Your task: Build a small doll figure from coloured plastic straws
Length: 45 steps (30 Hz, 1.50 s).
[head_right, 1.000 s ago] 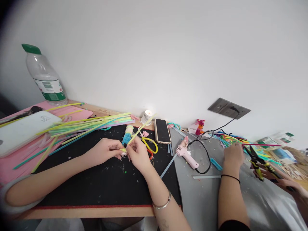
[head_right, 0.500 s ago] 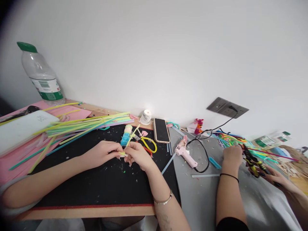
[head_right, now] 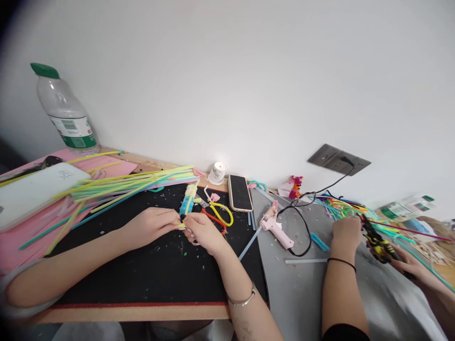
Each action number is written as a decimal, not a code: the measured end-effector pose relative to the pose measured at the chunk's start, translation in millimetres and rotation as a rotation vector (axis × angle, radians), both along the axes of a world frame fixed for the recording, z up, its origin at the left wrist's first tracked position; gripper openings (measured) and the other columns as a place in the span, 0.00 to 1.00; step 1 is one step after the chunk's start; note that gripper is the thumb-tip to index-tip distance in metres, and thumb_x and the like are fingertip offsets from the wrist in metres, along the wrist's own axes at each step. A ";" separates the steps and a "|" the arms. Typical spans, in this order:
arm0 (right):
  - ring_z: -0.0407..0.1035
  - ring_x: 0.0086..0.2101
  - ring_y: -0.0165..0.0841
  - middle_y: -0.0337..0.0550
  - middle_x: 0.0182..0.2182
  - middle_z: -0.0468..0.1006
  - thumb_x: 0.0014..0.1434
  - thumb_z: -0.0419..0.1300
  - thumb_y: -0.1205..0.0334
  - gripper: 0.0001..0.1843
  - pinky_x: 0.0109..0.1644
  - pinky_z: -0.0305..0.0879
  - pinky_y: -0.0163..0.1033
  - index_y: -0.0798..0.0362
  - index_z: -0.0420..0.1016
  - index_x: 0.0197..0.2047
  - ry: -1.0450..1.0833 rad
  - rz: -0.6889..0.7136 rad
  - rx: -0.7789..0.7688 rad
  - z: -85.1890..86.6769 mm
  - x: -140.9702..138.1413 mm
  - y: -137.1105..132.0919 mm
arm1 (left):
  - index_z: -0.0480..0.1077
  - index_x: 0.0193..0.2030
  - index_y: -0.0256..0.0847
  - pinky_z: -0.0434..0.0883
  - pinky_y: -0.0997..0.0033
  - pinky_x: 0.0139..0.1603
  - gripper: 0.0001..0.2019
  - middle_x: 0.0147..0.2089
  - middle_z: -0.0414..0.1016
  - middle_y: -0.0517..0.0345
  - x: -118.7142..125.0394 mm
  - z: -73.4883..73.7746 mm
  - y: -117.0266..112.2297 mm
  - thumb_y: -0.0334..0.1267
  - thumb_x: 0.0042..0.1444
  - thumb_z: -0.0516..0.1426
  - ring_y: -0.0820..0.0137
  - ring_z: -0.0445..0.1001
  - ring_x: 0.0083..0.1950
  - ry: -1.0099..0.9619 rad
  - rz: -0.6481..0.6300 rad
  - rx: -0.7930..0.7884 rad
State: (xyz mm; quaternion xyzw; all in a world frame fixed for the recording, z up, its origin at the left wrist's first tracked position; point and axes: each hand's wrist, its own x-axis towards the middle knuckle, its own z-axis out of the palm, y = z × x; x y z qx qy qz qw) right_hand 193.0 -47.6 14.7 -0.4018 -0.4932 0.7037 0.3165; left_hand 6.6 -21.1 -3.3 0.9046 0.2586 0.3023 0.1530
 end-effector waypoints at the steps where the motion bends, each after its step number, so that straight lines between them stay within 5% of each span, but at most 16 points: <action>1: 0.42 0.15 0.19 0.26 0.15 0.52 0.57 0.56 0.52 0.18 0.18 0.36 0.29 0.52 0.56 0.23 0.002 -0.016 0.010 0.2 -1.5 -0.4 | 0.68 0.30 0.40 0.65 0.74 0.34 0.13 0.30 0.73 0.58 0.2 0.1 0.1 0.37 0.64 0.48 0.72 0.71 0.31 -0.016 -0.003 -0.014; 5: 0.41 0.15 0.20 0.26 0.15 0.52 0.57 0.55 0.55 0.17 0.18 0.36 0.29 0.52 0.54 0.23 0.000 -0.113 0.063 -3.1 -4.8 0.7 | 0.69 0.32 0.40 0.66 0.75 0.36 0.08 0.32 0.75 0.59 3.2 6.6 -1.3 0.38 0.61 0.53 0.73 0.72 0.33 -0.116 0.017 -0.216; 9: 0.43 0.16 0.21 0.27 0.15 0.52 0.58 0.53 0.55 0.16 0.19 0.39 0.31 0.51 0.54 0.22 -0.098 -0.227 0.203 -11.4 -3.4 4.1 | 0.68 0.35 0.40 0.68 0.75 0.30 0.11 0.28 0.74 0.62 8.4 13.6 -1.9 0.44 0.51 0.61 0.72 0.73 0.29 -0.206 0.104 -0.649; 15: 0.47 0.21 0.25 0.31 0.19 0.54 0.62 0.51 0.54 0.16 0.25 0.45 0.33 0.52 0.57 0.25 -0.314 -0.209 0.494 -12.3 -2.9 1.5 | 0.68 0.29 0.37 0.69 0.74 0.28 0.17 0.27 0.75 0.58 12.2 9.0 1.4 0.50 0.58 0.54 0.71 0.74 0.26 -0.293 -0.005 -0.991; 23: 0.52 0.23 0.27 0.34 0.22 0.59 0.63 0.50 0.53 0.16 0.28 0.50 0.33 0.53 0.60 0.27 -0.295 -0.089 0.478 -9.1 -1.1 2.2 | 0.71 0.27 0.37 0.71 0.74 0.31 0.12 0.23 0.74 0.61 6.5 12.9 3.0 0.43 0.57 0.56 0.72 0.75 0.27 -0.264 -0.007 -0.915; 37: 0.50 0.18 0.24 0.31 0.18 0.59 0.56 0.53 0.59 0.11 0.23 0.47 0.32 0.52 0.58 0.25 -0.161 -0.230 0.295 -3.8 -6.3 3.3 | 0.73 0.30 0.38 0.69 0.76 0.32 0.11 0.26 0.77 0.60 6.5 26.1 -1.8 0.42 0.57 0.55 0.72 0.75 0.28 -0.166 0.014 -0.687; 45: 0.53 0.20 0.25 0.34 0.20 0.61 0.59 0.56 0.52 0.16 0.24 0.48 0.33 0.53 0.61 0.25 -0.187 -0.344 0.455 -7.5 -3.0 1.7 | 0.72 0.29 0.38 0.72 0.74 0.32 0.11 0.24 0.75 0.61 7.8 16.8 1.8 0.42 0.57 0.55 0.72 0.75 0.27 -0.267 0.012 -0.804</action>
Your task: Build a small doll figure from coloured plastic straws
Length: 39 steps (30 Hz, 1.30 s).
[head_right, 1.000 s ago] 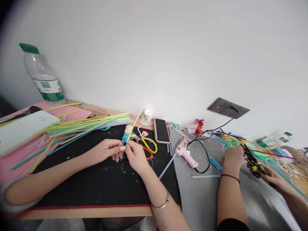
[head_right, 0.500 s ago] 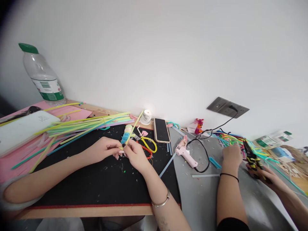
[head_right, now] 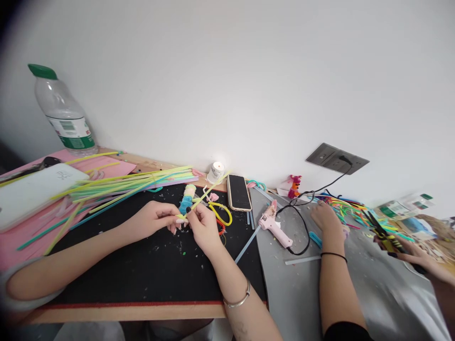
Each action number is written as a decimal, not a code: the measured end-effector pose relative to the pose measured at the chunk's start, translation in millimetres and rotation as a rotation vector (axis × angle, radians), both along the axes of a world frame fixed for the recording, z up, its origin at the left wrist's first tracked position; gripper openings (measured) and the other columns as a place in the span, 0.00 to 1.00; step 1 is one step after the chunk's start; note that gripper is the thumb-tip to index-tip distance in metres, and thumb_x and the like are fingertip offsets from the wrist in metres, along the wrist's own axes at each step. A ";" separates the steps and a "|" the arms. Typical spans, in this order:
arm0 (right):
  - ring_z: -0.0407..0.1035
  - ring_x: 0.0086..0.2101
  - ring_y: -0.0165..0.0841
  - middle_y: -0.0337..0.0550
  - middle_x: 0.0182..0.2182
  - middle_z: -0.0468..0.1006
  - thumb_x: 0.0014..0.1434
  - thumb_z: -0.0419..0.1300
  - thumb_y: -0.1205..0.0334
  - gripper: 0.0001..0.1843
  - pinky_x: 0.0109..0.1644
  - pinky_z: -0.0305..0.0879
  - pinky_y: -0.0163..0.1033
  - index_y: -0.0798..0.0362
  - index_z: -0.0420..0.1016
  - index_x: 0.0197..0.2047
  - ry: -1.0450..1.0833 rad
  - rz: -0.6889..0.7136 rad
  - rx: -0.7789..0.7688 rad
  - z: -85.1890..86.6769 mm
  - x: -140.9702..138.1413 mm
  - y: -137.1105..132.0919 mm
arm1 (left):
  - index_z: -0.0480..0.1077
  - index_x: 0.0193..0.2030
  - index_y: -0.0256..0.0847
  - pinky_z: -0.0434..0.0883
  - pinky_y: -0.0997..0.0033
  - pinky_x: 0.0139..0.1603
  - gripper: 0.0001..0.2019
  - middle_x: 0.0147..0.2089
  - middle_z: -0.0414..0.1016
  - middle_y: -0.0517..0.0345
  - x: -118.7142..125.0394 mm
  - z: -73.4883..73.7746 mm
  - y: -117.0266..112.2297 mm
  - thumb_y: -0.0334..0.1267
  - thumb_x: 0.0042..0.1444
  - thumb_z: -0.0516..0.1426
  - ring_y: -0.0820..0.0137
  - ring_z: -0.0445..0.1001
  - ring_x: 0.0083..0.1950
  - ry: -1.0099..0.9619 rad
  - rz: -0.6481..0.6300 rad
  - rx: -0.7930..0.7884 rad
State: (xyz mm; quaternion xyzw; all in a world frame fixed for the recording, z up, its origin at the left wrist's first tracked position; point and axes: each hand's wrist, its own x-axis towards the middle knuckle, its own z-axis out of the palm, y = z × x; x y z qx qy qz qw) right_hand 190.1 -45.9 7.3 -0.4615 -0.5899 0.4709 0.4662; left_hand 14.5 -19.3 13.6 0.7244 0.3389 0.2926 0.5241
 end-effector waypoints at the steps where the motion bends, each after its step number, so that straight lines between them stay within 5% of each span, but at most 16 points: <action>1: 0.53 0.20 0.25 0.34 0.20 0.60 0.59 0.56 0.52 0.16 0.24 0.48 0.33 0.52 0.60 0.25 -0.016 -0.005 0.010 0.2 0.3 -0.4 | 0.71 0.28 0.38 0.72 0.74 0.32 0.11 0.24 0.75 0.61 0.1 -1.0 0.1 0.42 0.57 0.55 0.72 0.75 0.27 -0.005 -0.005 -0.018; 6: 0.53 0.18 0.24 0.33 0.18 0.61 0.57 0.56 0.56 0.15 0.23 0.49 0.32 0.52 0.59 0.23 -0.041 -0.001 -0.011 4.3 -0.5 -0.7 | 0.71 0.28 0.38 0.70 0.75 0.32 0.11 0.24 0.76 0.61 -0.9 -1.5 -1.3 0.42 0.57 0.55 0.72 0.75 0.27 0.017 -0.005 0.023; 16: 0.55 0.16 0.24 0.34 0.17 0.65 0.51 0.52 0.65 0.07 0.17 0.47 0.31 0.53 0.63 0.22 0.151 0.267 -0.343 1.6 5.3 4.0 | 0.72 0.33 0.40 0.66 0.76 0.37 0.12 0.30 0.75 0.61 -4.0 3.7 -6.4 0.37 0.63 0.49 0.74 0.72 0.32 0.179 -0.030 0.534; 26: 0.56 0.15 0.24 0.34 0.16 0.65 0.50 0.59 0.58 0.12 0.17 0.45 0.31 0.54 0.64 0.20 0.314 0.361 -0.522 13.7 3.8 -3.4 | 0.71 0.35 0.39 0.66 0.76 0.38 0.13 0.34 0.76 0.58 -7.9 -1.3 -8.5 0.36 0.65 0.47 0.72 0.72 0.34 0.192 -0.040 0.746; 32: 0.46 0.14 0.21 0.29 0.12 0.57 0.54 0.59 0.53 0.16 0.18 0.39 0.31 0.53 0.61 0.23 0.391 0.497 -0.567 14.3 6.6 -4.4 | 0.73 0.35 0.40 0.67 0.73 0.39 0.14 0.35 0.77 0.55 -10.1 -3.7 -8.0 0.36 0.65 0.48 0.69 0.73 0.35 0.120 -0.031 0.865; 36: 0.45 0.14 0.20 0.28 0.13 0.55 0.55 0.60 0.55 0.17 0.19 0.39 0.31 0.53 0.59 0.23 0.416 0.518 -0.540 15.3 6.8 -4.8 | 0.73 0.35 0.40 0.67 0.73 0.38 0.12 0.34 0.77 0.55 -9.5 -5.1 -7.6 0.37 0.64 0.50 0.70 0.72 0.34 0.116 -0.007 0.856; 39: 0.45 0.14 0.20 0.28 0.14 0.55 0.56 0.60 0.54 0.17 0.19 0.40 0.31 0.53 0.59 0.23 0.405 0.451 -0.474 12.3 4.7 -4.4 | 0.71 0.31 0.39 0.66 0.75 0.33 0.12 0.29 0.75 0.58 -6.1 -0.8 -8.4 0.40 0.62 0.52 0.73 0.70 0.29 0.123 0.038 0.675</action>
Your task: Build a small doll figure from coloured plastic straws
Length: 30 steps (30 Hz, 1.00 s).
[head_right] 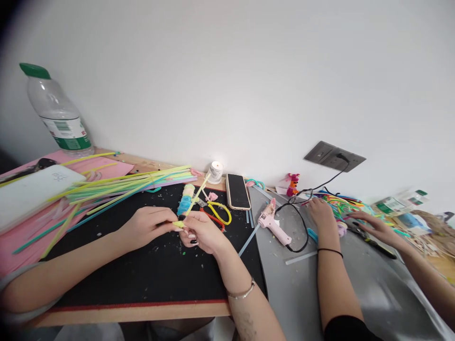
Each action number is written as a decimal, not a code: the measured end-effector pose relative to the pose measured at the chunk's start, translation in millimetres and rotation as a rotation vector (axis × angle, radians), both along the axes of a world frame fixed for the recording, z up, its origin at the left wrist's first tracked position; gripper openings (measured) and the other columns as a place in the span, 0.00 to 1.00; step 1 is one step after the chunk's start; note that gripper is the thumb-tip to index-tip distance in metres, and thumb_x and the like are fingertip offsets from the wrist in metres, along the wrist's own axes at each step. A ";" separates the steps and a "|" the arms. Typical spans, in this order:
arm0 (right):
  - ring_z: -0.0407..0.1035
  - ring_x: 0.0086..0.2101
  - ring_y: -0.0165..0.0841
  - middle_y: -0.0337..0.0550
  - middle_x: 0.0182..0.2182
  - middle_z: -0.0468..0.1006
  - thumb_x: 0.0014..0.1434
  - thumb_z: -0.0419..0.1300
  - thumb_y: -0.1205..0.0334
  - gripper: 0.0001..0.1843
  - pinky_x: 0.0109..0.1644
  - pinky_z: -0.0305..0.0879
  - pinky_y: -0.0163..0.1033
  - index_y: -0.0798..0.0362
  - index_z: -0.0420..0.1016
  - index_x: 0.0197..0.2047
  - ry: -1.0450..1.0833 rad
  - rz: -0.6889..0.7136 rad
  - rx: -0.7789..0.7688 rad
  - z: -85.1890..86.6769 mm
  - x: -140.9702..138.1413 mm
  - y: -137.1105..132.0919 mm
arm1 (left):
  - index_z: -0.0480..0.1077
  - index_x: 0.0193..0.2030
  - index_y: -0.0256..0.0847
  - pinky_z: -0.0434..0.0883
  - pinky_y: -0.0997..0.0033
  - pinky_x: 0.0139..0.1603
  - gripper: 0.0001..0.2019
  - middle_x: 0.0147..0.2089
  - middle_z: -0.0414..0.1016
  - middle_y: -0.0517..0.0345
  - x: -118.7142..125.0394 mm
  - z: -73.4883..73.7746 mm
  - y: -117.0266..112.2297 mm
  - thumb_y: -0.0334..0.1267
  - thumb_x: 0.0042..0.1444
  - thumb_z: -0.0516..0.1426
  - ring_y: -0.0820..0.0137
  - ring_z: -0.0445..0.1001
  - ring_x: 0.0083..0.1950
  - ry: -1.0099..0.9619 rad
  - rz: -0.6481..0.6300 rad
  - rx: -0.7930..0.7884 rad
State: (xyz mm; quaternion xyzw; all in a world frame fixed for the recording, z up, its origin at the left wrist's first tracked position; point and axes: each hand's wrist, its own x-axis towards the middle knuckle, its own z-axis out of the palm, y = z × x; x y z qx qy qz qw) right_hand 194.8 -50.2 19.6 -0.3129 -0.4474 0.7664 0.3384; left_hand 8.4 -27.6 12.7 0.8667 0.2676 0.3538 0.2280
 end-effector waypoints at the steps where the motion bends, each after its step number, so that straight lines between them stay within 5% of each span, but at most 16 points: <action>1: 0.45 0.15 0.20 0.28 0.14 0.55 0.56 0.60 0.53 0.18 0.19 0.41 0.31 0.53 0.59 0.23 -0.014 -0.042 0.029 -1.8 -0.9 0.4 | 0.71 0.30 0.39 0.65 0.75 0.30 0.12 0.27 0.73 0.59 1.5 1.8 -0.3 0.42 0.60 0.54 0.74 0.69 0.27 -0.013 0.032 -0.099; 6: 0.49 0.17 0.22 0.30 0.16 0.59 0.58 0.57 0.47 0.21 0.21 0.45 0.32 0.53 0.59 0.23 -0.251 -0.231 0.361 -9.6 -4.2 2.4 | 0.67 0.26 0.38 0.68 0.75 0.27 0.16 0.21 0.70 0.62 8.2 3.2 0.1 0.49 0.57 0.55 0.73 0.70 0.23 -0.137 0.027 -0.675; 9: 0.50 0.19 0.22 0.31 0.17 0.59 0.60 0.55 0.50 0.20 0.22 0.47 0.32 0.54 0.60 0.23 -0.374 -0.253 0.502 -11.1 -3.3 2.5 | 0.66 0.25 0.38 0.69 0.74 0.27 0.16 0.21 0.70 0.62 9.8 -1.3 1.5 0.49 0.56 0.56 0.72 0.71 0.23 -0.177 0.008 -0.789; 12: 0.52 0.17 0.22 0.32 0.16 0.61 0.61 0.54 0.53 0.19 0.20 0.47 0.31 0.54 0.62 0.22 -0.394 -0.203 0.459 -12.9 -0.9 4.0 | 0.67 0.25 0.38 0.69 0.74 0.29 0.15 0.22 0.71 0.62 9.7 -3.8 2.2 0.46 0.55 0.57 0.72 0.71 0.24 -0.179 -0.016 -0.816; 20: 0.59 0.15 0.24 0.35 0.15 0.68 0.55 0.57 0.53 0.17 0.17 0.55 0.30 0.56 0.67 0.22 -0.257 -0.156 0.226 -16.2 0.8 9.7 | 0.70 0.28 0.37 0.67 0.75 0.31 0.09 0.24 0.74 0.61 8.0 1.5 0.8 0.40 0.55 0.57 0.73 0.72 0.27 -0.122 -0.023 -0.694; 30: 0.50 0.14 0.21 0.31 0.13 0.60 0.54 0.61 0.56 0.17 0.17 0.44 0.29 0.55 0.63 0.21 -0.015 -0.014 -0.019 -5.3 1.1 4.1 | 0.72 0.29 0.39 0.64 0.76 0.35 0.14 0.30 0.74 0.59 1.7 -2.6 1.3 0.41 0.62 0.52 0.74 0.71 0.31 0.007 -0.039 -0.107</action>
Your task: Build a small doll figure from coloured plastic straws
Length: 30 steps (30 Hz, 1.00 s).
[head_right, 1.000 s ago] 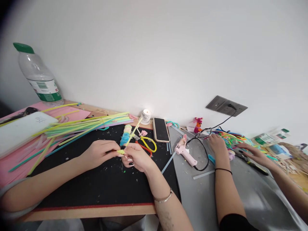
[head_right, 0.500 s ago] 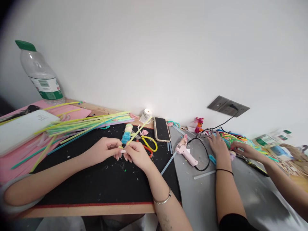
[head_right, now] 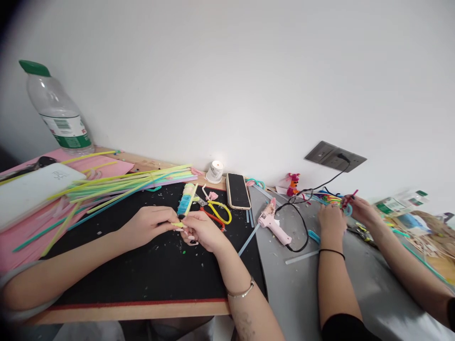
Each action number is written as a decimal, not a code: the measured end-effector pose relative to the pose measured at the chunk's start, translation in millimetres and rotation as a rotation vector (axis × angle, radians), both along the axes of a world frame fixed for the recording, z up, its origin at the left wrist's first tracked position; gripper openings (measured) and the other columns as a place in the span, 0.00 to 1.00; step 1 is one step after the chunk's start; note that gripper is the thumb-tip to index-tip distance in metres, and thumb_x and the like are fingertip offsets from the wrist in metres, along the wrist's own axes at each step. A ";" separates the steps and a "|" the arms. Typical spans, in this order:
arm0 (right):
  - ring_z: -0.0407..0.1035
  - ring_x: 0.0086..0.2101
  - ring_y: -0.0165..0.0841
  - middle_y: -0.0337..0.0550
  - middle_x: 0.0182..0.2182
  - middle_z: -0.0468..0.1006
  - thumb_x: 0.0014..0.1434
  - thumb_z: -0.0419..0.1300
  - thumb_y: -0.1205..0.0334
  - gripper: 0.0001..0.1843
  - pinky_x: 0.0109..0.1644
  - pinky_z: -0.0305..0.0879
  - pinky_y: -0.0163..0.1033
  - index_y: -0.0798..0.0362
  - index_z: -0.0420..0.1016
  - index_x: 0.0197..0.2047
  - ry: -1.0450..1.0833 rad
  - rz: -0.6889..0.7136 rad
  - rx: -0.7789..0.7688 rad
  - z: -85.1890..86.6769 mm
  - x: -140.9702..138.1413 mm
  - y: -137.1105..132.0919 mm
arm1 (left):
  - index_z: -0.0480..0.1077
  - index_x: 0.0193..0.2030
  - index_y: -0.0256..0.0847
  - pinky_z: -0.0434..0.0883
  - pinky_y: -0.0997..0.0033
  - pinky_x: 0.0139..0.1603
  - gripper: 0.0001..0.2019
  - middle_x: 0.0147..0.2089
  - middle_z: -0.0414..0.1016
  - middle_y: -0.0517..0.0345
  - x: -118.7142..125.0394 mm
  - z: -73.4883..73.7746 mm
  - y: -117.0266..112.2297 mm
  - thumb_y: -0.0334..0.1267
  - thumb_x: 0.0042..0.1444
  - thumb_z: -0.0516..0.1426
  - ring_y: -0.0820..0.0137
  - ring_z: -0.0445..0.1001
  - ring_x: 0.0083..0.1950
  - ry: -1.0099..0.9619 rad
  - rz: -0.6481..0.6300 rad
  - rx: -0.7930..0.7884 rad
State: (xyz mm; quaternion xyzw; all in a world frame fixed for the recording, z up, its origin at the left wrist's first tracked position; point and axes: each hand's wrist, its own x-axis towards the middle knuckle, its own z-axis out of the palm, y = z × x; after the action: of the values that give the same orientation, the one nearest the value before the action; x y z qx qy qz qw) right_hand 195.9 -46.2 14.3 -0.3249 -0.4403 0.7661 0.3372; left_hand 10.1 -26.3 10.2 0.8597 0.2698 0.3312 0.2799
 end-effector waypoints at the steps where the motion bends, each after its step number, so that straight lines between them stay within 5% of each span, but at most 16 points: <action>1: 0.48 0.14 0.21 0.30 0.13 0.59 0.54 0.62 0.56 0.17 0.18 0.42 0.29 0.55 0.62 0.21 0.008 0.006 -0.006 0.6 -0.1 -0.2 | 0.72 0.29 0.39 0.65 0.76 0.36 0.14 0.30 0.74 0.59 -0.1 -0.9 -0.2 0.42 0.62 0.51 0.73 0.71 0.32 0.000 -0.004 0.015; 4: 0.45 0.16 0.20 0.29 0.15 0.58 0.53 0.63 0.55 0.16 0.19 0.41 0.30 0.55 0.63 0.23 0.008 -0.049 0.023 -1.0 -1.3 0.1 | 0.71 0.30 0.39 0.65 0.74 0.36 0.13 0.30 0.74 0.58 0.7 -0.2 -0.3 0.43 0.61 0.53 0.72 0.70 0.32 -0.016 0.045 -0.045; 7: 0.47 0.17 0.21 0.29 0.16 0.58 0.55 0.61 0.52 0.18 0.21 0.42 0.31 0.54 0.62 0.24 -0.049 -0.176 0.151 -4.9 -3.4 1.4 | 0.70 0.31 0.39 0.66 0.74 0.32 0.11 0.28 0.73 0.60 2.7 2.9 0.9 0.45 0.56 0.57 0.72 0.70 0.28 -0.073 0.115 -0.288; 12: 0.49 0.20 0.23 0.32 0.18 0.57 0.59 0.57 0.48 0.20 0.24 0.44 0.34 0.55 0.63 0.24 -0.287 -0.267 0.464 -3.2 -5.5 1.9 | 0.67 0.29 0.38 0.68 0.73 0.28 0.19 0.25 0.73 0.59 8.2 -0.6 4.7 0.51 0.60 0.50 0.71 0.73 0.25 -0.202 0.014 -0.755; 16: 0.48 0.19 0.23 0.32 0.18 0.57 0.59 0.56 0.49 0.19 0.23 0.44 0.34 0.55 0.65 0.25 -0.318 -0.261 0.522 -0.8 -4.7 1.1 | 0.65 0.28 0.38 0.66 0.75 0.23 0.18 0.22 0.70 0.61 11.8 -7.1 5.6 0.52 0.58 0.52 0.73 0.70 0.21 -0.272 -0.031 -0.922; 23: 0.52 0.16 0.23 0.32 0.16 0.62 0.54 0.59 0.56 0.14 0.20 0.45 0.32 0.54 0.64 0.23 -0.133 -0.187 0.171 -7.2 -4.0 2.9 | 0.66 0.28 0.38 0.68 0.74 0.30 0.14 0.24 0.70 0.62 7.9 -2.3 2.3 0.46 0.59 0.53 0.73 0.70 0.25 -0.203 -0.037 -0.694; 30: 0.49 0.15 0.22 0.32 0.14 0.61 0.52 0.61 0.57 0.15 0.19 0.43 0.31 0.55 0.63 0.20 -0.006 -0.114 0.028 2.9 -2.8 -1.1 | 0.72 0.32 0.40 0.67 0.75 0.35 0.10 0.27 0.73 0.62 1.6 7.3 0.1 0.37 0.60 0.51 0.74 0.71 0.29 -0.051 0.029 -0.299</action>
State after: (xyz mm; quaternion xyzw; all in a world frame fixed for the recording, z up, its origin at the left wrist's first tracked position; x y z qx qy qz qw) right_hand 193.0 -47.3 17.2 -0.3469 -0.4325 0.7386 0.3835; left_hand 11.7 -26.2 17.5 0.7959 0.3212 0.3128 0.4068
